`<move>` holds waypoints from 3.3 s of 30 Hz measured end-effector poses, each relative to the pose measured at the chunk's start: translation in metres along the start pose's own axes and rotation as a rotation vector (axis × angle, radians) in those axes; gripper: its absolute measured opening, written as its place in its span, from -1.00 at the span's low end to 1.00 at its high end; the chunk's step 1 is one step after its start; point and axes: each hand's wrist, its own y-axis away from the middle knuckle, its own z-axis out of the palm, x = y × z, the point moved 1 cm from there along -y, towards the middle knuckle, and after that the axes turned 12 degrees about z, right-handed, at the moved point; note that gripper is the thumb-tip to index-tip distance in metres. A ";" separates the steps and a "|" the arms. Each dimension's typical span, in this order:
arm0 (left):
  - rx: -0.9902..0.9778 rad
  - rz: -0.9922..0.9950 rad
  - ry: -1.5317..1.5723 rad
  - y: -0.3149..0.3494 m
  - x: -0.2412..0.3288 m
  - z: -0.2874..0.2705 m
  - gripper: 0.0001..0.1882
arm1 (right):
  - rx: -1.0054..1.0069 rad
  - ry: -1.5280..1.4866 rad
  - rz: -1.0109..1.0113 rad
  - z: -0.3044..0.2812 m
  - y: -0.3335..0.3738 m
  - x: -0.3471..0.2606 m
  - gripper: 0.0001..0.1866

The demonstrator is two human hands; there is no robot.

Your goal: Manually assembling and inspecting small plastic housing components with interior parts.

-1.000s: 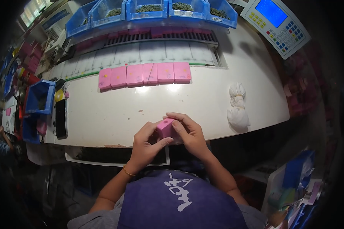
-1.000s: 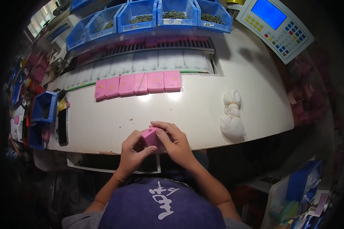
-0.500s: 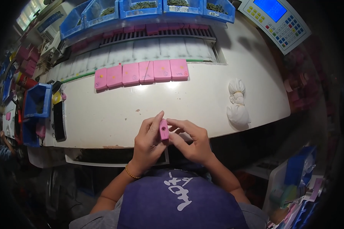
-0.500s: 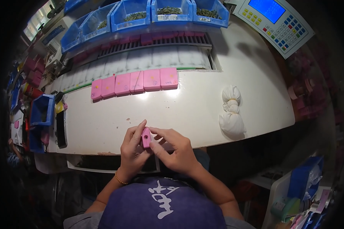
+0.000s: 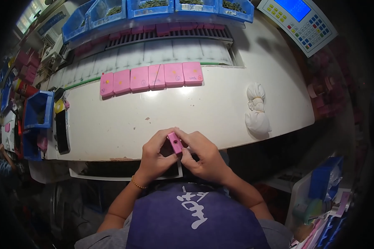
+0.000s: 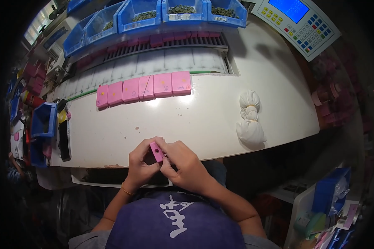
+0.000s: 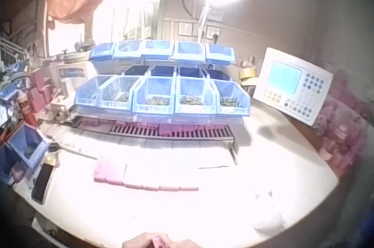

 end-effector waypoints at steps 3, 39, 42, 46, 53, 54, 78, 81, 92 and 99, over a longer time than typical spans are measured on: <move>0.031 0.054 -0.060 0.002 -0.002 0.003 -0.44 | 0.108 0.124 -0.134 0.009 0.002 0.001 -0.35; 0.248 -0.171 0.769 -0.001 -0.010 -0.020 -0.31 | -0.157 -0.754 0.307 0.008 0.012 0.014 -0.42; 0.403 -0.228 1.204 -0.014 -0.001 -0.004 -0.31 | -0.152 -0.685 0.243 0.031 0.028 0.005 -0.35; 0.436 -0.329 1.318 -0.021 0.003 -0.007 -0.31 | -0.089 -0.245 0.015 0.044 0.032 0.005 -0.25; 0.457 -0.581 0.821 -0.025 0.019 0.003 -0.33 | 0.113 0.189 -0.051 -0.011 -0.006 -0.022 -0.54; 0.460 -0.565 0.755 -0.025 0.019 0.006 -0.35 | 0.117 0.192 -0.047 -0.010 -0.016 -0.021 -0.54; 0.383 -0.657 0.727 -0.021 0.004 -0.004 -0.35 | 0.654 0.583 0.092 -0.078 -0.046 0.053 -0.65; 0.373 -0.640 0.725 -0.025 0.008 -0.006 -0.32 | 0.816 1.136 0.091 -0.116 -0.033 0.059 -0.52; 0.250 -0.552 0.692 -0.024 -0.005 0.010 -0.35 | -0.024 0.609 -0.479 -0.024 0.005 0.001 -0.46; 0.312 -0.432 0.531 0.000 0.005 0.007 -0.43 | 0.140 0.419 -0.446 -0.017 -0.010 -0.015 -0.49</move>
